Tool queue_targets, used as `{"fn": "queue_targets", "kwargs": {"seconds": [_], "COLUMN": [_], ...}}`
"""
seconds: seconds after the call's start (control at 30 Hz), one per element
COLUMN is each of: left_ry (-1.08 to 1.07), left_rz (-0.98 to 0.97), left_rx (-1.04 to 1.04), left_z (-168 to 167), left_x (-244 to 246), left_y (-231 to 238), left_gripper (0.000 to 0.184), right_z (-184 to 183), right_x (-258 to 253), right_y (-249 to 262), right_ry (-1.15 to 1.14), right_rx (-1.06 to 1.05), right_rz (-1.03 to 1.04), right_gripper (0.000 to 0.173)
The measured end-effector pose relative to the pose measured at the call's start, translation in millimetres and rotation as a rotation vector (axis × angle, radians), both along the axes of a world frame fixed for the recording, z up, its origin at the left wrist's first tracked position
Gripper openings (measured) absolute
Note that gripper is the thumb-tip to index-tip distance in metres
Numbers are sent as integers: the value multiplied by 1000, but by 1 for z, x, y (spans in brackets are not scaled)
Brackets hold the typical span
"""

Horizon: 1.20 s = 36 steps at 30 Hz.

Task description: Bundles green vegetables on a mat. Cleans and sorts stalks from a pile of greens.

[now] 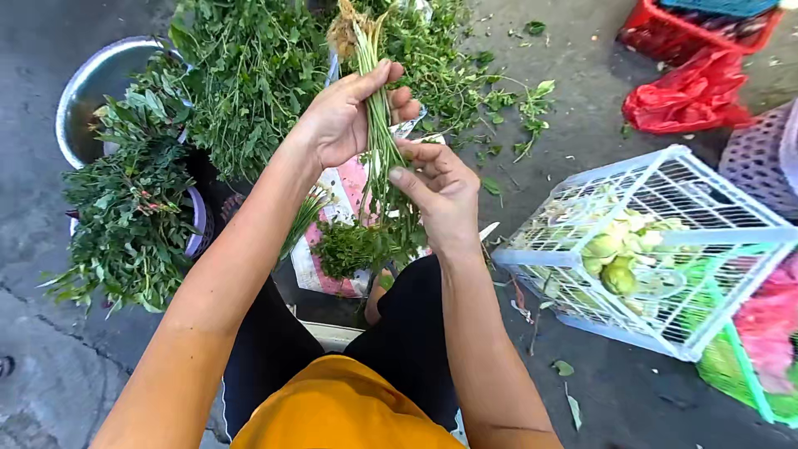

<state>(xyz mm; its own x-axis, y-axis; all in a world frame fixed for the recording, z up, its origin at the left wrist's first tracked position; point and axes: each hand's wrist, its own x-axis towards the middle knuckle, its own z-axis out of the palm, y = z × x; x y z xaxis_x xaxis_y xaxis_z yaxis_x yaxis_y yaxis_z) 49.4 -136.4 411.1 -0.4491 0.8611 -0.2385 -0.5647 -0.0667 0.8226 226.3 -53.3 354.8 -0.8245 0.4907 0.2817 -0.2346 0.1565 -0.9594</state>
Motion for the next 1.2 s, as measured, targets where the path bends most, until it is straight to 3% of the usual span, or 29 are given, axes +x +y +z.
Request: {"fn": "queue_targets", "kwargs": {"seconds": [0.1, 0.37, 0.63, 0.83, 0.93, 1.03, 1.1, 1.2], "left_ry": [216, 279, 361, 327, 324, 336, 356, 430], "left_rz": [-32, -62, -188, -175, -174, -170, -157, -155], "left_rx": [-176, -224, -239, -189, -199, -194, -202, -224], "left_z": [8, 1, 1, -6, -4, -5, -7, -8], "left_x": [-4, -3, 0, 0, 0, 0, 1, -1], "left_y": [-14, -19, -16, -11, -10, -10, -9, -11], "left_gripper": [32, 29, 26, 27, 28, 27, 25, 26], "right_z": [5, 7, 9, 13, 5, 8, 8, 4], "right_x": [-8, 1, 2, -8, -12, -16, -23, -28], "right_y": [6, 30, 54, 57, 55, 49, 40, 35], "right_ry": [-37, -137, -103, -146, -272, -215, -145, -153], "right_rx": [-35, -117, 211, -174, -38, 15, 38, 187], "right_rz": [-42, 3, -184, -162, -255, -91, 12, -21], "right_gripper": [16, 23, 18, 20, 35, 44, 35, 22]}}
